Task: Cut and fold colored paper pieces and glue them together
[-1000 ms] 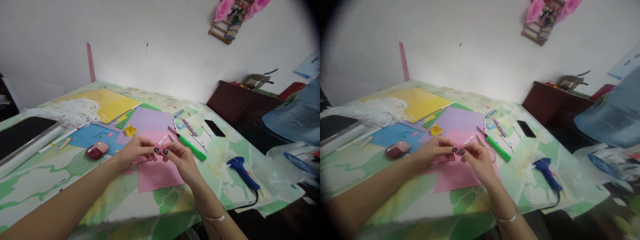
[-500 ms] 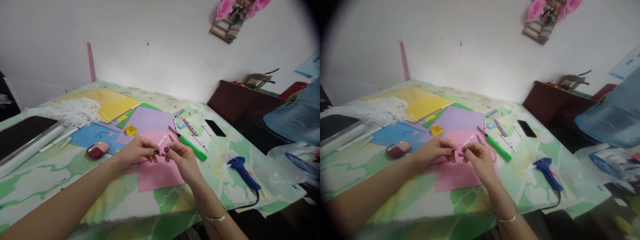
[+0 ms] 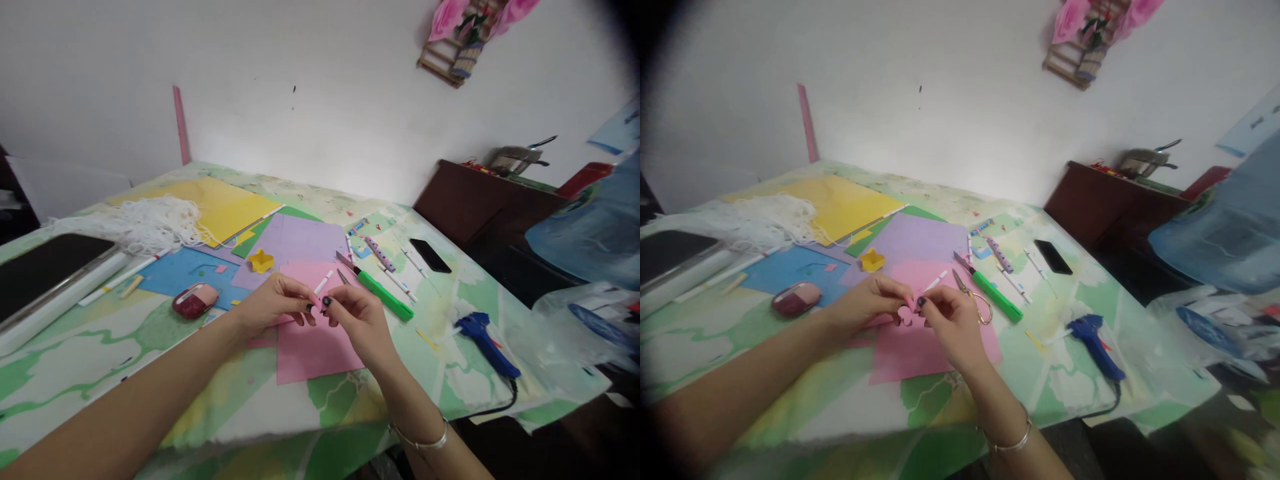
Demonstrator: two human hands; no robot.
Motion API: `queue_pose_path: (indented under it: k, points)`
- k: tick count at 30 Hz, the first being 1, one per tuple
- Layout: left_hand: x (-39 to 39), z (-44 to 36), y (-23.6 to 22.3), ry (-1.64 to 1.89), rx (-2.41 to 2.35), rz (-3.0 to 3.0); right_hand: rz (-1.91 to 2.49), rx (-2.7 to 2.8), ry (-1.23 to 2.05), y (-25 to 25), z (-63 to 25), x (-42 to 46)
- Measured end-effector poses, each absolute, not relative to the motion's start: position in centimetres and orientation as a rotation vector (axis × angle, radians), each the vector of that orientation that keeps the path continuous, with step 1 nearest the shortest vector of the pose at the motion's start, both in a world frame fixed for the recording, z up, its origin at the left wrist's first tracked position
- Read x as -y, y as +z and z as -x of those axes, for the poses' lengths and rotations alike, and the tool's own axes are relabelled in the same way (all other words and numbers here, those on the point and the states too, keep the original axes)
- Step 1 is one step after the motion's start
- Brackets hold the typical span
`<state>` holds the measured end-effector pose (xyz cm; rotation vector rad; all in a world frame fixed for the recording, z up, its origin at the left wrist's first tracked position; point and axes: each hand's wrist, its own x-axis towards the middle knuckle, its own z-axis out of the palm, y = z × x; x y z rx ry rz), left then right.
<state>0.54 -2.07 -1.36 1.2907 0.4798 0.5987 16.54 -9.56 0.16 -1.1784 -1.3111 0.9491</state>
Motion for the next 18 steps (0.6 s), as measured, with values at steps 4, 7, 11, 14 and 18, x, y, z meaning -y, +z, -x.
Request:
queue_pose_path:
  k: [4, 7, 11, 14, 18]
  points:
    - [1.99, -0.60, -1.50, 0.646, -0.433, -1.307, 1.173, 1.294, 0.934, 0.14, -16.37, 9.64]
    - [2.01, -0.52, -1.58, 0.701, -0.410, -1.344, 1.165, 1.267, 0.977, 0.18, -16.16, 9.68]
    - [1.99, -0.41, -1.71, 0.716, -0.383, -1.373, 1.138, 1.205, 1.050, 0.02, -15.89, 9.65]
    - [1.86, -0.40, -1.87, 0.719, -0.359, -1.360, 1.151, 1.171, 1.058, -0.10, -15.78, 9.72]
    - [1.75, -0.34, -2.01, 0.715, -0.333, -1.380, 1.206, 1.207, 1.024, -0.07, -15.78, 9.97]
